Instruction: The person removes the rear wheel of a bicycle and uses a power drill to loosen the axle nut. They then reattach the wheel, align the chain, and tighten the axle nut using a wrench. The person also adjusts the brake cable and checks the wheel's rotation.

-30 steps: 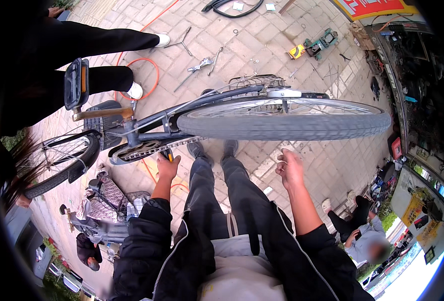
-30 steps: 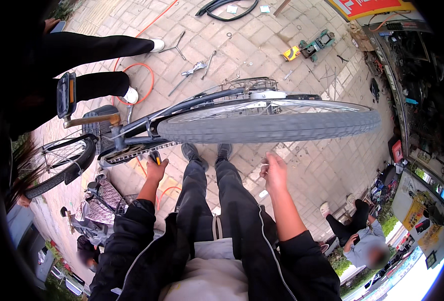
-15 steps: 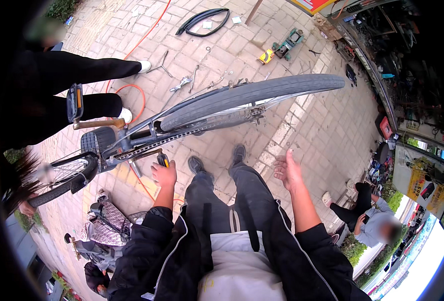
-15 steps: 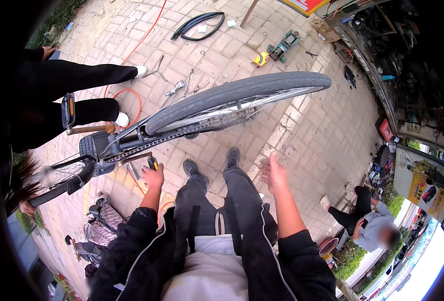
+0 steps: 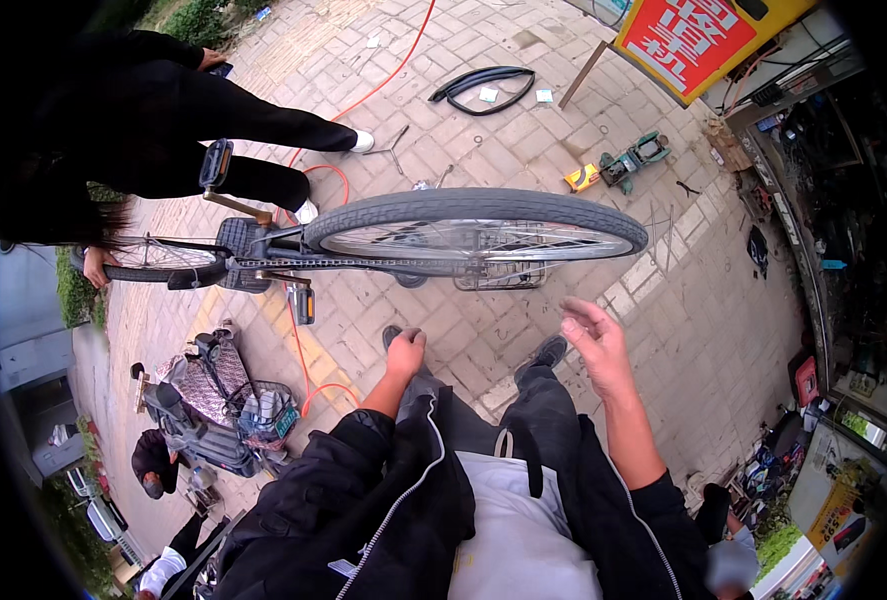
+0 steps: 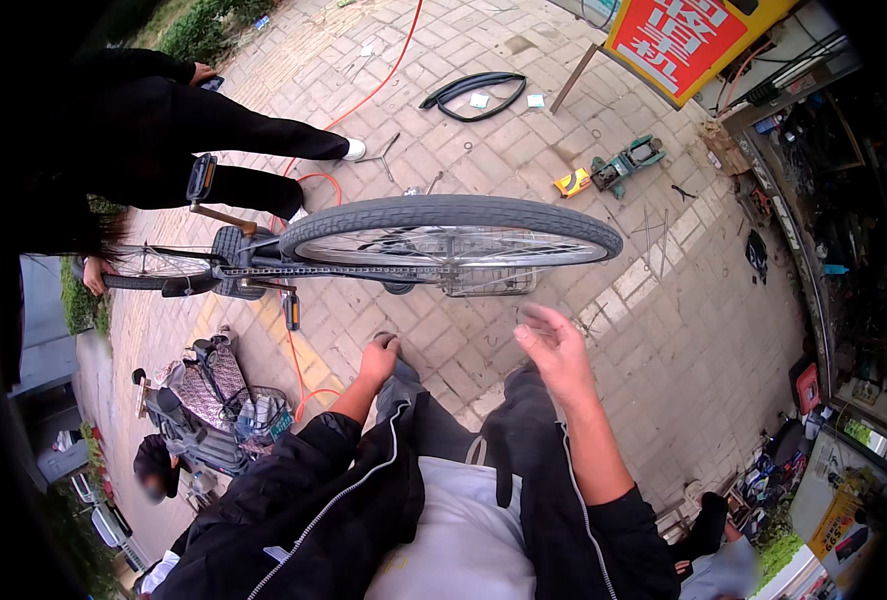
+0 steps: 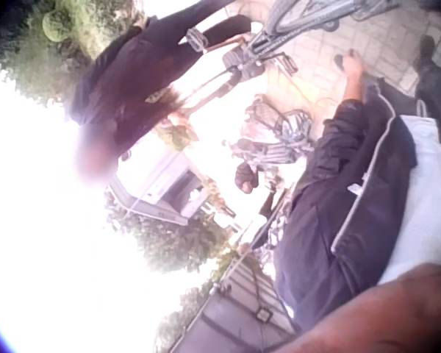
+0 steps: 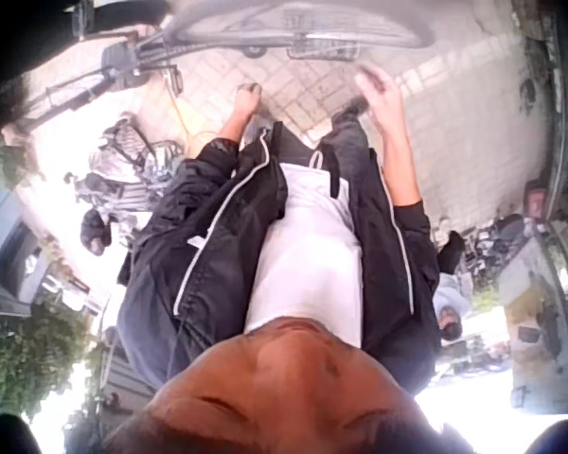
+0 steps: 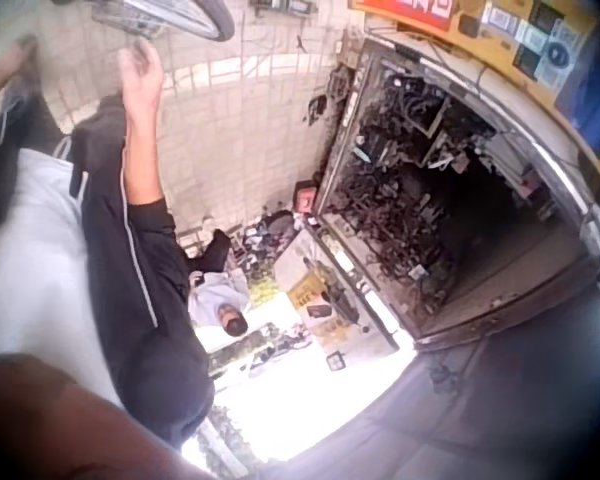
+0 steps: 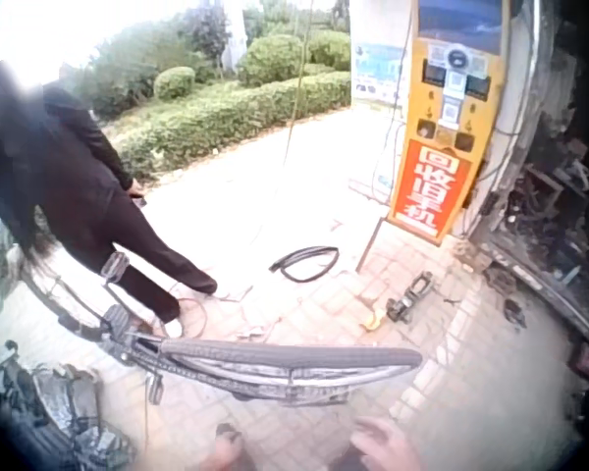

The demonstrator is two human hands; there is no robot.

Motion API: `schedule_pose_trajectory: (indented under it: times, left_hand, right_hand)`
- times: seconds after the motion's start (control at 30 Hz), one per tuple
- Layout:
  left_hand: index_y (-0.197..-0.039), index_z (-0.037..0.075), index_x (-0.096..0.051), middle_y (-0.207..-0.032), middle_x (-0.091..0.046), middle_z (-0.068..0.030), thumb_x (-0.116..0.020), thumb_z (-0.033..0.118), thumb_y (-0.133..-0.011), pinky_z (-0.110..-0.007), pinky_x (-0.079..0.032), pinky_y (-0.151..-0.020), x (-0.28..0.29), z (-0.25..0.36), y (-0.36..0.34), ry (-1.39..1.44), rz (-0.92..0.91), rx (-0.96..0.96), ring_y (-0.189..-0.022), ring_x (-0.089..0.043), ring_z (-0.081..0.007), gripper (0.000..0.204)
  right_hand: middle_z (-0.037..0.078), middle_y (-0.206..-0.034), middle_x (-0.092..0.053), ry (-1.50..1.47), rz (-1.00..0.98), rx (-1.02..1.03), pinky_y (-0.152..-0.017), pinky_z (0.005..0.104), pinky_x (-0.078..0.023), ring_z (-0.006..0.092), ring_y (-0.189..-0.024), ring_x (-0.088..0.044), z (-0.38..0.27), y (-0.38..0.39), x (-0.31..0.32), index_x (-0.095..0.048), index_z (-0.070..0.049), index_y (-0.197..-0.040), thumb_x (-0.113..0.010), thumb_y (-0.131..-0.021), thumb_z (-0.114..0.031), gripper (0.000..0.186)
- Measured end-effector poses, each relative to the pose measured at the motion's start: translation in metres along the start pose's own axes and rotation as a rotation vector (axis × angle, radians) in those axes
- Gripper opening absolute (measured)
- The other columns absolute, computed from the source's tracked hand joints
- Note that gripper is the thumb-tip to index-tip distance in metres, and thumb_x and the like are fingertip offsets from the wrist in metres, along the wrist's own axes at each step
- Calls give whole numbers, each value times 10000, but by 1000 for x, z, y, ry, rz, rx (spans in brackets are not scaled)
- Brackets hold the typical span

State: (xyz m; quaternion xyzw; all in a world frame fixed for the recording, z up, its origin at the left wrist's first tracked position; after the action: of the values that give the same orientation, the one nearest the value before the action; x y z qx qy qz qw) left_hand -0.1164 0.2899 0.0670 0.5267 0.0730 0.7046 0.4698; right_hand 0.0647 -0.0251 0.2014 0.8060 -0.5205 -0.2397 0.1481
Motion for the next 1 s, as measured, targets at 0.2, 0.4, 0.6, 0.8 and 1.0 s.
schedule_pose_trajectory:
  times: [0.2,0.4,0.6,0.8,1.0]
  left_hand:
    - [-1150,-25,-595,-1129,-618,-214,-563,281,-864,-353,-436,-923,-73,39,40,287,24,100,-1075,-583,-300,420]
    - [-1179,-26,-581,-1140,-617,-207,-568,255,-872,-343,-435,-921,-110,50,68,396,32,244,-1060,-592,-290,416]
    - [-1114,-10,-619,-1077,-631,-223,-573,312,-840,-381,-447,-919,-150,24,79,448,132,311,-1051,-588,-344,425]
    - [-1124,-9,-611,-1121,-614,-214,-573,310,-831,-388,-443,-925,-199,17,106,605,308,460,-1061,-581,-342,434]
    - [-1195,-10,-552,-1128,-612,-216,-600,242,-802,-387,-440,-929,-263,39,95,822,505,536,-1073,-575,-341,470]
  right_hand:
    - [171,-1191,-551,798,61,690,-960,377,-393,271,-1131,-498,-143,-20,54,-527,3,-1214,-751,-739,-252,584]
    - [132,-998,-617,731,-518,183,-802,319,-459,204,-888,-579,-107,-90,30,-551,-3,-1147,-792,-683,-224,568]
    - [124,-880,-610,784,-506,424,-735,316,-462,214,-784,-573,-84,-88,49,-564,1,-1038,-720,-744,-177,377]
    - [115,-948,-596,1046,-812,381,-717,314,-460,202,-789,-580,-85,-67,38,-555,4,-1030,-721,-754,-402,519]
    - [79,-861,-588,652,-1104,-140,-668,268,-464,138,-734,-572,-51,-58,47,-473,-5,-1138,-737,-712,-547,737]
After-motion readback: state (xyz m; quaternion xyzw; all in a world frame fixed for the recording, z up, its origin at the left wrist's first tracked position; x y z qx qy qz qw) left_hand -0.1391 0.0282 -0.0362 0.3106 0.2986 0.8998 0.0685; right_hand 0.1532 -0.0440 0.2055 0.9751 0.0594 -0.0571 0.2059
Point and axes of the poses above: each hand's wrist, its own y-axis away from the middle knuckle, its own x-axis out of the back of the hand, z = x × y, the point moved 7 cm from there along -y, towards the middle knuckle
